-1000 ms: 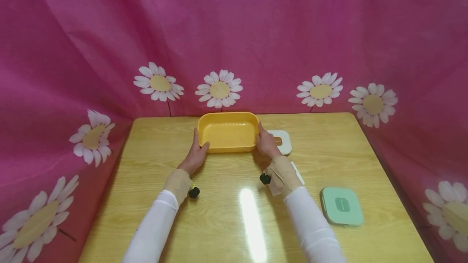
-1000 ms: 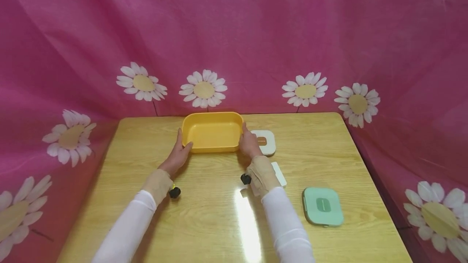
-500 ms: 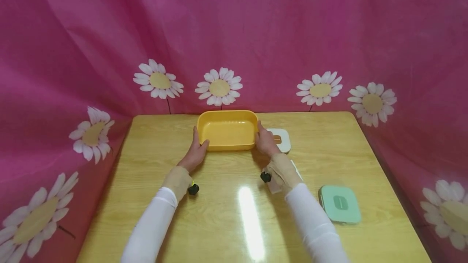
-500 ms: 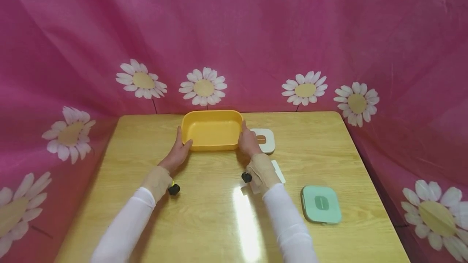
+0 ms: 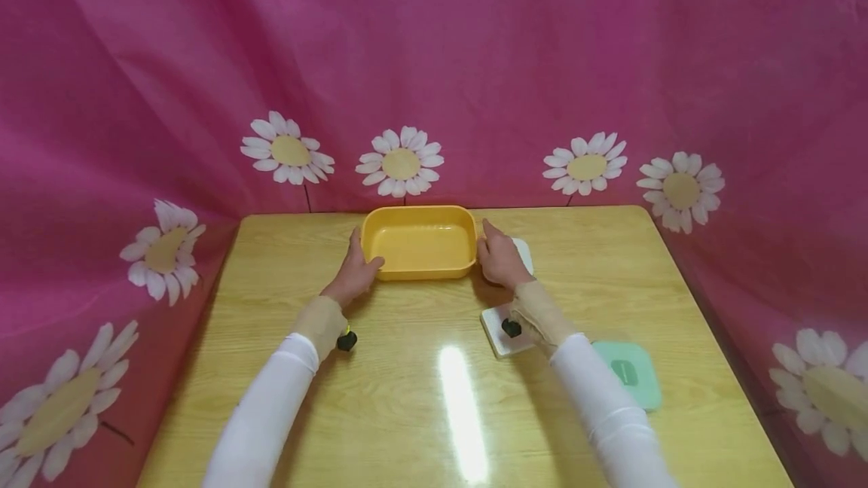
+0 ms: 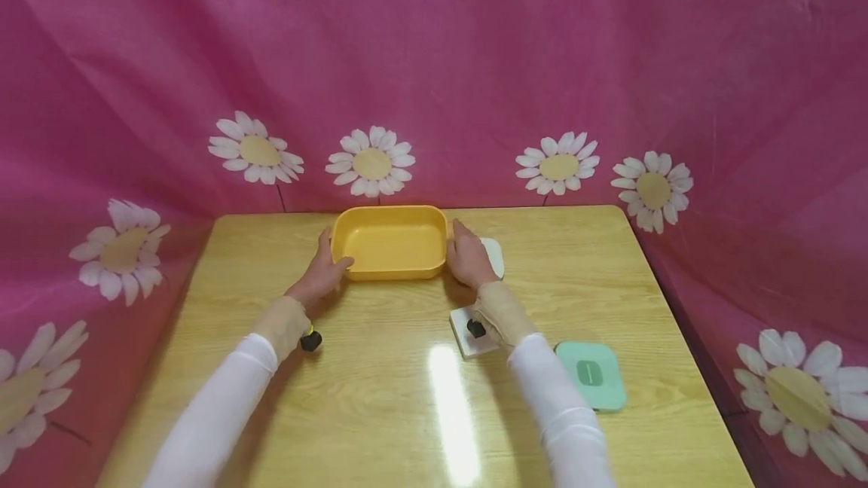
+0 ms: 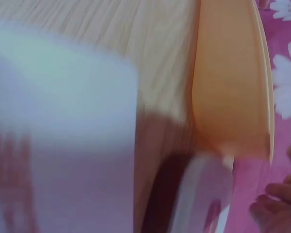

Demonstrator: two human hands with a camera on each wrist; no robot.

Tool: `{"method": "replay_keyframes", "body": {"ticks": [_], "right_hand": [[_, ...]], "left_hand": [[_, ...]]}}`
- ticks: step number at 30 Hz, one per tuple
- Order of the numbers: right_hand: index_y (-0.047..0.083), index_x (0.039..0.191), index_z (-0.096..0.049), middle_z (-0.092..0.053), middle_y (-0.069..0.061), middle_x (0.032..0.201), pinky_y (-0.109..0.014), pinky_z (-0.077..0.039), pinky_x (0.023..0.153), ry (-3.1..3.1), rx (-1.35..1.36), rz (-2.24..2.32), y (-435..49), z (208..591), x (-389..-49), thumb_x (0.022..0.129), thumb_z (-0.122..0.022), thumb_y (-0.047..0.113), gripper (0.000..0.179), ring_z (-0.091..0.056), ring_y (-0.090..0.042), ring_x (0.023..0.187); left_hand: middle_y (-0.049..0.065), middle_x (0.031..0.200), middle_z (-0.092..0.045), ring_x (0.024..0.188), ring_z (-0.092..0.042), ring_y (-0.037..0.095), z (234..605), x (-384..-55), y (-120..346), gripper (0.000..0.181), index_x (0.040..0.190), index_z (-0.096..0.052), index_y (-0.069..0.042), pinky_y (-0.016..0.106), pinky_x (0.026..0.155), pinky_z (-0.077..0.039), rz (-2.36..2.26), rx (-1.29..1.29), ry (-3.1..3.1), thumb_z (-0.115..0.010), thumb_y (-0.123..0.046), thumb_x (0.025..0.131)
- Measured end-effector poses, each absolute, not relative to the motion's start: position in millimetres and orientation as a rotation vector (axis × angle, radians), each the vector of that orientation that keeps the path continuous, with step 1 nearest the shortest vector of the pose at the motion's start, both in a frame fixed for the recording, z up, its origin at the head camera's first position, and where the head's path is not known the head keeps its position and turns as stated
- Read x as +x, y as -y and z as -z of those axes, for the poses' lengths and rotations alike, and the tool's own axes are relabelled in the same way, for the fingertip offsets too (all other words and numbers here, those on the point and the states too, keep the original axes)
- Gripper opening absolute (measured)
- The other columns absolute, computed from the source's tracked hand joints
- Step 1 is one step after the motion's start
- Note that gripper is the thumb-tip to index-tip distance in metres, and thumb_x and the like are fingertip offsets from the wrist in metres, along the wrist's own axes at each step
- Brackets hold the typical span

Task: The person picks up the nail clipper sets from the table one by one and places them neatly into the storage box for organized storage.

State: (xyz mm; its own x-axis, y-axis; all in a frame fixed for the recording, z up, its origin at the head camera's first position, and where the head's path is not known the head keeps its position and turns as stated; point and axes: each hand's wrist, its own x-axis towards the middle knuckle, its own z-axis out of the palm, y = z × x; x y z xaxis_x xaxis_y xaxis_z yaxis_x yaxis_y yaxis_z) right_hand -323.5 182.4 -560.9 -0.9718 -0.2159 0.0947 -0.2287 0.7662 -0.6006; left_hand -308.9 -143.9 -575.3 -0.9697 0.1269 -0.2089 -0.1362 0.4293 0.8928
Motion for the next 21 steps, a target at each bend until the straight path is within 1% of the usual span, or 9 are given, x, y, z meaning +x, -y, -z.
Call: {"method": "replay_keyframes", "body": {"ticks": [1,3,7,8,10,12,15,17,21], "right_hand": [[-0.012,0.157,-0.033,-0.043,-0.031,0.157,-0.052,-0.034,0.122,2.927,0.377,-1.028,-188.4,560.5,-324.6,0.108,-0.042,0.014,0.057,-0.042,-0.044,0.146],[-0.011,0.158,-0.032,-0.039,-0.031,0.16,-0.053,-0.026,0.125,2.932,0.406,-1.076,-200.9,558.0,-325.5,0.107,-0.045,0.016,0.059,-0.033,-0.045,0.152],[-0.006,0.162,-0.028,-0.028,-0.028,0.167,-0.058,-0.015,0.127,3.015,0.494,-1.071,-225.2,555.2,-327.3,0.097,-0.065,0.02,0.079,-0.013,-0.045,0.158],[-0.005,0.162,-0.026,-0.026,-0.028,0.168,-0.059,-0.014,0.127,3.045,0.518,-1.042,-229.8,555.1,-327.4,0.094,-0.07,0.021,0.085,-0.01,-0.045,0.158],[-0.004,0.163,-0.025,-0.023,-0.029,0.168,-0.062,-0.014,0.126,3.101,0.575,-0.945,-237.0,556.5,-327.7,0.086,-0.08,0.024,0.098,-0.008,-0.048,0.158],[-0.005,0.162,-0.026,-0.022,-0.032,0.167,-0.064,-0.014,0.125,3.142,0.633,-0.841,-241.5,559.7,-327.7,0.081,-0.087,0.028,0.107,-0.01,-0.053,0.156],[-0.007,0.16,-0.031,-0.023,-0.036,0.165,-0.067,-0.016,0.123,3.182,0.717,-0.732,-245.7,562.6,-324.5,0.073,-0.094,0.028,0.113,-0.014,-0.058,0.152],[-0.005,0.161,-0.03,-0.021,-0.036,0.166,-0.067,-0.015,0.124,3.227,0.751,-0.701,-247.8,565.0,-322.1,0.071,-0.096,0.026,0.115,-0.013,-0.058,0.152],[-0.001,0.164,-0.027,-0.013,-0.031,0.17,-0.065,-0.017,0.124,3.311,0.761,-0.718,-251.1,568.6,-317.5,0.071,-0.096,0.017,0.116,-0.006,-0.053,0.156]], "left_hand": [[0.017,0.175,0.002,0.153,-0.02,0.032,574.2,-309.6,143.6,0.093,0.166,0.014,-0.01,0.047,0.124,-0.025,-1.561,-0.025,-2.43,-0.054,-0.019,0.103],[0.016,0.175,0.003,0.153,-0.021,0.031,573.6,-311.8,143.1,0.093,0.166,0.015,-0.012,0.047,0.122,-0.027,-1.564,-0.046,-2.418,-0.053,-0.018,0.102],[0.012,0.176,0.004,0.157,-0.014,0.028,574.2,-313.8,143.3,0.094,0.167,0.014,-0.013,0.047,0.126,-0.022,-1.564,-0.07,-2.413,-0.053,-0.017,0.101],[0.012,0.176,0.004,0.157,-0.013,0.028,574.6,-314.0,143.3,0.094,0.167,0.013,-0.012,0.045,0.127,-0.017,-1.566,-0.074,-2.413,-0.053,-0.016,0.1],[0.013,0.176,0.003,0.155,-0.017,0.029,575.0,-313.7,142.9,0.094,0.167,0.012,-0.01,0.046,0.127,-0.019,-1.572,-0.086,-2.412,-0.052,-0.014,0.099],[0.015,0.176,0.0,0.155,-0.019,0.03,575.7,-313.7,142.0,0.093,0.167,0.009,-0.007,0.045,0.127,-0.02,-1.591,-0.098,-2.412,-0.052,-0.01,0.097],[0.017,0.175,-0.004,0.156,-0.019,0.029,576.2,-313.1,140.5,0.093,0.167,0.005,-0.005,0.044,0.128,-0.017,-1.62,-0.107,-2.41,-0.052,-0.006,0.094],[0.018,0.175,-0.008,0.157,-0.018,0.029,576.3,-312.8,139.6,0.093,0.167,0.003,-0.005,0.044,0.129,-0.015,-1.634,-0.109,-2.411,-0.052,-0.004,0.093],[0.018,0.174,-0.013,0.154,-0.024,0.029,576.4,-313.1,139.0,0.091,0.168,-0.001,-0.006,0.045,0.128,-0.019,-1.651,-0.128,-2.404,-0.051,-0.003,0.092]]}}
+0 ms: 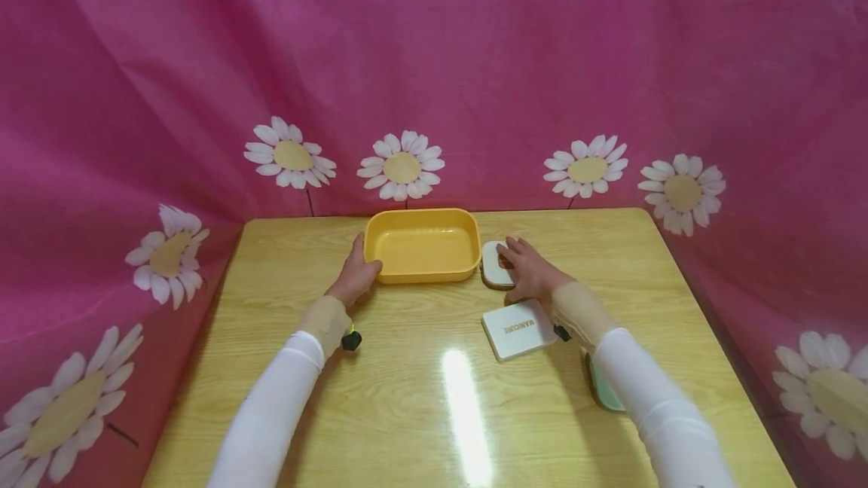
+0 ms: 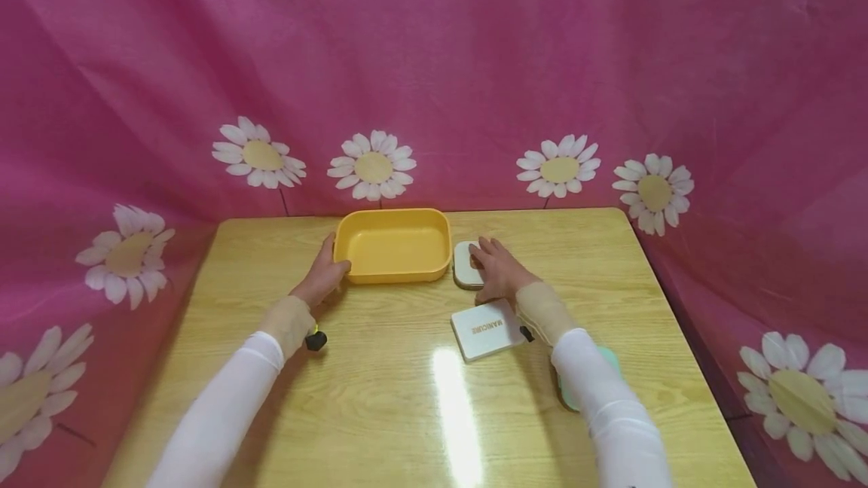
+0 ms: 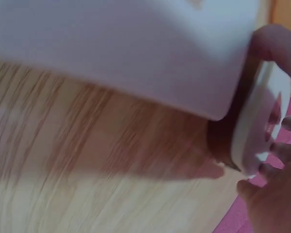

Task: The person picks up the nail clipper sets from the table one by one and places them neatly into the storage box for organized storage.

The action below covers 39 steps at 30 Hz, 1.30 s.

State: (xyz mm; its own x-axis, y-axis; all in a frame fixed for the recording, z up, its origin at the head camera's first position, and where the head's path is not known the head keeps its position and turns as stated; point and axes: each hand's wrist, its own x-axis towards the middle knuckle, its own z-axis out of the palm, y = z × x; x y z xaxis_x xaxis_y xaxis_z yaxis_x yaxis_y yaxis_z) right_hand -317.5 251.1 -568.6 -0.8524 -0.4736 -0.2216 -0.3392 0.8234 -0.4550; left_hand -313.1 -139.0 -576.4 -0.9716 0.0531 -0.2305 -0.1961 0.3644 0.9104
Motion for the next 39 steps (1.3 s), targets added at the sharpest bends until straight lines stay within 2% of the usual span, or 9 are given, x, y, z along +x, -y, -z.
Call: {"method": "replay_keyframes", "body": {"ticks": [3,5,11,14,21,25,30,34,39], "right_hand": [[0.0,0.164,-0.028,-0.012,-0.029,0.171,-0.063,-0.02,0.124,-2.673,-0.608,0.565,-254.5,570.6,-315.7,0.072,-0.094,0.013,0.114,-0.005,-0.051,0.157],[0.0,0.163,-0.031,-0.017,-0.03,0.169,-0.062,-0.023,0.124,-2.698,-0.633,0.538,-257.1,571.0,-315.9,0.072,-0.092,0.011,0.11,-0.008,-0.051,0.156],[-0.002,0.156,-0.045,-0.038,-0.033,0.156,-0.057,-0.042,0.115,-2.797,-0.783,0.498,-260.4,569.6,-323.9,0.07,-0.091,0.014,0.099,-0.043,-0.048,0.14],[-0.001,0.155,-0.047,-0.042,-0.032,0.151,-0.055,-0.046,0.11,-2.809,-0.822,0.478,-259.6,568.9,-328.7,0.069,-0.092,0.016,0.098,-0.051,-0.046,0.132],[0.0,0.155,-0.046,-0.039,-0.037,0.155,-0.057,-0.041,0.115,-2.787,-0.804,0.471,-256.7,565.2,-334.2,0.07,-0.093,0.018,0.099,-0.045,-0.052,0.138],[-0.001,0.155,-0.046,-0.037,-0.041,0.155,-0.057,-0.039,0.117,-2.771,-0.794,0.468,-254.1,564.1,-333.3,0.068,-0.093,0.017,0.1,-0.042,-0.056,0.14],[0.001,0.157,-0.043,-0.034,-0.039,0.158,-0.056,-0.041,0.116,-2.744,-0.74,0.429,-253.2,566.2,-330.7,0.072,-0.093,0.022,0.1,-0.044,-0.054,0.139],[0.002,0.157,-0.044,-0.036,-0.037,0.157,-0.056,-0.044,0.113,-2.751,-0.713,0.434,-253.8,567.0,-328.8,0.073,-0.093,0.026,0.1,-0.05,-0.054,0.134],[0.003,0.157,-0.044,-0.037,-0.037,0.156,-0.057,-0.043,0.113,-2.764,-0.691,0.473,-256.1,567.6,-328.2,0.072,-0.095,0.027,0.102,-0.05,-0.054,0.134]], "left_hand": [[0.016,0.174,-0.013,0.153,-0.026,0.028,577.8,-312.9,138.0,0.092,0.168,-0.002,-0.008,0.043,0.127,-0.022,-1.668,-0.152,-2.372,-0.052,-0.002,0.091],[0.015,0.174,-0.013,0.153,-0.027,0.027,578.2,-312.2,137.8,0.092,0.168,-0.002,-0.009,0.042,0.127,-0.022,-1.676,-0.161,-2.347,-0.052,-0.003,0.091],[0.012,0.175,-0.009,0.156,-0.021,0.026,577.2,-309.0,139.1,0.092,0.169,0.0,-0.011,0.044,0.129,-0.017,-1.756,-0.151,-2.291,-0.054,-0.01,0.094],[0.012,0.175,-0.011,0.154,-0.022,0.026,577.9,-305.9,140.3,0.093,0.169,-0.002,-0.011,0.043,0.128,-0.018,-1.81,-0.116,-2.288,-0.053,-0.005,0.091],[0.015,0.169,-0.028,0.147,-0.032,0.026,585.9,-305.3,140.5,0.086,0.166,-0.018,-0.006,0.042,0.124,-0.023,-1.933,-0.054,-2.313,-0.052,0.002,0.087],[0.014,0.17,-0.026,0.15,-0.03,0.026,587.5,-304.7,140.8,0.087,0.167,-0.017,-0.006,0.042,0.126,-0.021,-1.921,-0.064,-2.319,-0.052,-0.001,0.087],[0.014,0.171,-0.023,0.153,-0.027,0.026,589.0,-302.3,140.2,0.087,0.167,-0.015,-0.006,0.043,0.127,-0.02,-1.897,-0.077,-2.303,-0.052,-0.001,0.088],[0.013,0.171,-0.024,0.15,-0.03,0.025,589.8,-301.3,138.1,0.088,0.167,-0.015,-0.007,0.042,0.126,-0.023,-1.911,-0.084,-2.279,-0.052,-0.001,0.087],[0.013,0.171,-0.024,0.149,-0.032,0.025,588.5,-301.9,135.1,0.089,0.167,-0.014,-0.008,0.043,0.126,-0.024,-1.934,-0.071,-2.241,-0.052,0.001,0.087]]}}
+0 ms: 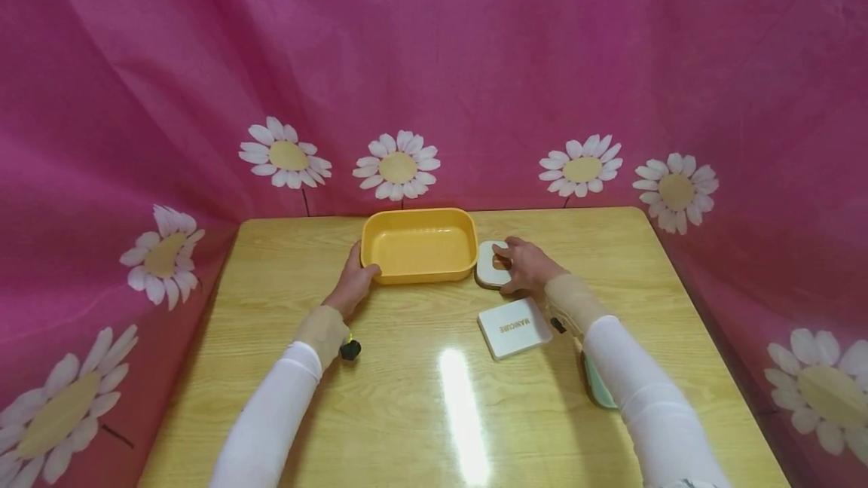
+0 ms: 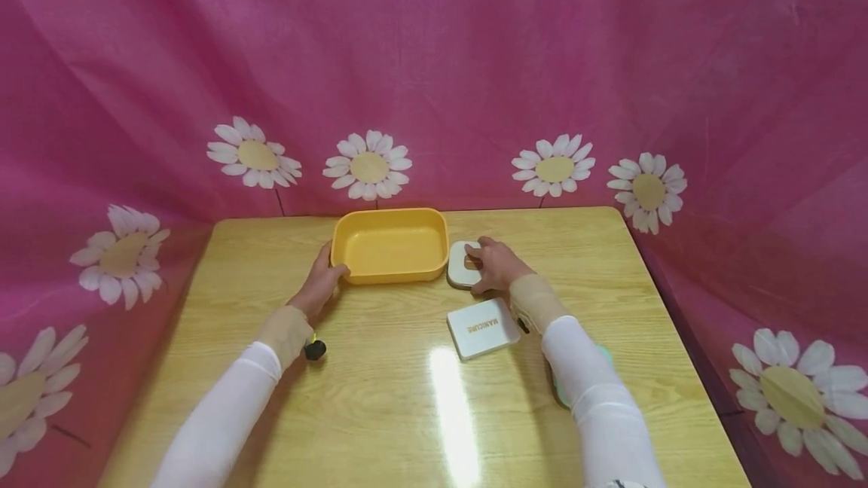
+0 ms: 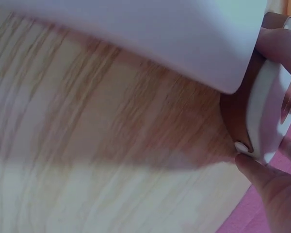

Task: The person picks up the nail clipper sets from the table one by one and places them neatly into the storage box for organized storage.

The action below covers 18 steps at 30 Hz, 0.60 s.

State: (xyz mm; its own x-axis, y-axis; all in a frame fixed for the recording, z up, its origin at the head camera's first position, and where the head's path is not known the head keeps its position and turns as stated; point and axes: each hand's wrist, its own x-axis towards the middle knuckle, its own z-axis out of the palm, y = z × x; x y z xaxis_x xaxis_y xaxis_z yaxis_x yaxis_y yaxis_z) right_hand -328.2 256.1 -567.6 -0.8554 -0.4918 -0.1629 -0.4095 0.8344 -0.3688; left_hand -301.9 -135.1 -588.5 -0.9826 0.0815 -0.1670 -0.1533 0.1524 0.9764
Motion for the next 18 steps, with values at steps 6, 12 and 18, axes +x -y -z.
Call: {"method": "replay_keyframes", "body": {"ticks": [6,12,18], "right_hand": [[0.002,0.156,-0.045,-0.037,-0.038,0.155,-0.059,-0.042,0.114,-2.771,-0.69,0.501,-257.1,568.8,-328.1,0.071,-0.095,0.028,0.102,-0.048,-0.055,0.135],[0.0,0.155,-0.047,-0.04,-0.04,0.153,-0.06,-0.041,0.114,-2.8,-0.714,0.502,-264.2,571.8,-325.9,0.07,-0.095,0.029,0.102,-0.046,-0.054,0.137],[0.001,0.156,-0.045,-0.037,-0.039,0.156,-0.063,-0.041,0.112,-2.847,-0.699,0.587,-272.3,568.2,-315.2,0.072,-0.095,0.032,0.103,-0.043,-0.056,0.139]], "left_hand": [[0.012,0.173,-0.019,0.152,-0.027,0.025,588.3,-303.2,135.8,0.091,0.168,-0.01,-0.008,0.042,0.127,-0.021,-1.918,-0.081,-2.237,-0.053,-0.001,0.088],[0.013,0.174,-0.016,0.154,-0.024,0.026,585.9,-302.3,136.8,0.091,0.168,-0.008,-0.006,0.043,0.128,-0.02,-1.904,-0.089,-2.246,-0.052,-0.001,0.089],[0.014,0.174,-0.012,0.156,-0.021,0.027,582.1,-300.6,135.9,0.091,0.168,-0.006,-0.004,0.042,0.128,-0.019,-1.917,-0.114,-2.228,-0.052,0.0,0.089]]}}
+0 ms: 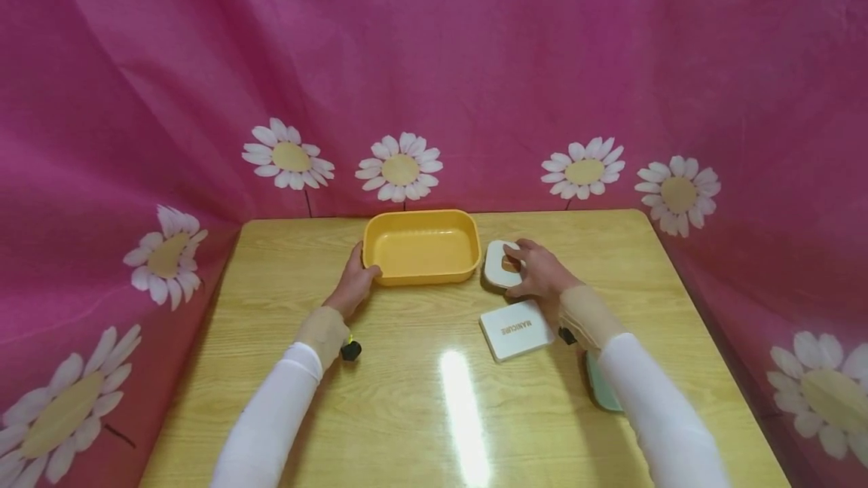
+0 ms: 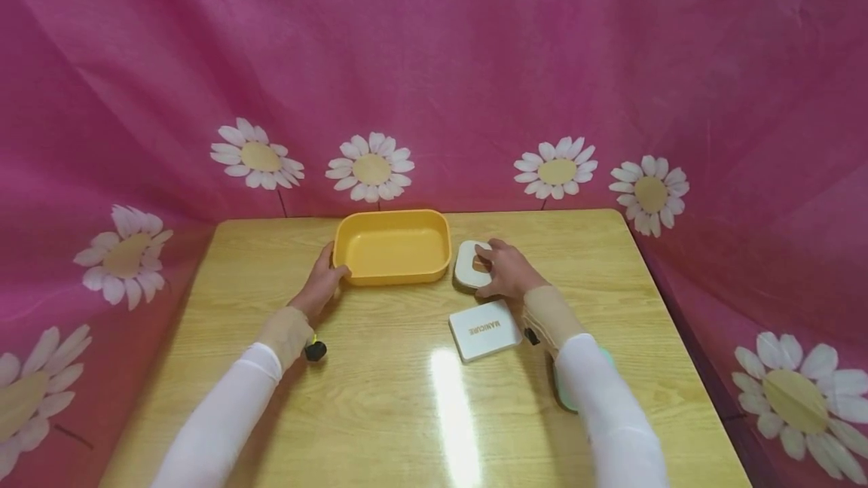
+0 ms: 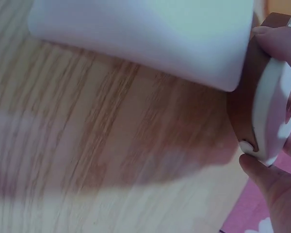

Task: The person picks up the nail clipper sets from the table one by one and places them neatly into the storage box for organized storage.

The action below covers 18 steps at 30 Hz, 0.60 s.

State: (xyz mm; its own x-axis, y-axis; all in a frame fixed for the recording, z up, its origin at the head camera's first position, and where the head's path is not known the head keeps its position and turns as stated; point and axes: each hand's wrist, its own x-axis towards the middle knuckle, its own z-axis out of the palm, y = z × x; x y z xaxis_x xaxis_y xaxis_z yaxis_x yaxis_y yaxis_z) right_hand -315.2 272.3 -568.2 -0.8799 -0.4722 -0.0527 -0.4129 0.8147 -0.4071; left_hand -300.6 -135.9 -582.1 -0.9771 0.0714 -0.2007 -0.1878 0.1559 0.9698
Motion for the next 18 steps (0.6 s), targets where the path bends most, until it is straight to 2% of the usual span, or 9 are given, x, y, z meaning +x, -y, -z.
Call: {"method": "replay_keyframes", "body": {"ticks": [4,11,18], "right_hand": [[0.003,0.157,-0.044,-0.035,-0.038,0.158,-0.067,-0.039,0.112,-2.863,-0.677,0.645,-274.8,559.2,-307.6,0.072,-0.096,0.033,0.104,-0.041,-0.058,0.139],[0.003,0.157,-0.047,-0.037,-0.036,0.158,-0.067,-0.038,0.113,-2.89,-0.678,0.636,-272.4,544.7,-304.0,0.07,-0.095,0.032,0.103,-0.041,-0.057,0.14],[0.005,0.157,-0.047,-0.037,-0.034,0.158,-0.066,-0.038,0.114,-2.903,-0.706,0.631,-265.7,535.7,-304.0,0.07,-0.095,0.032,0.103,-0.042,-0.055,0.14]], "left_hand": [[0.014,0.174,-0.012,0.156,-0.021,0.027,581.9,-300.9,135.4,0.09,0.167,-0.007,-0.003,0.042,0.128,-0.02,-1.908,-0.115,-2.231,-0.052,0.0,0.09],[0.015,0.172,-0.02,0.153,-0.029,0.029,582.7,-303.6,138.6,0.082,0.165,-0.016,-0.003,0.044,0.125,-0.028,-1.906,-0.136,-2.196,-0.051,-0.002,0.091],[0.014,0.171,-0.021,0.152,-0.031,0.029,583.5,-303.3,140.4,0.081,0.165,-0.018,-0.004,0.043,0.125,-0.029,-1.923,-0.146,-2.167,-0.052,-0.002,0.091]]}}
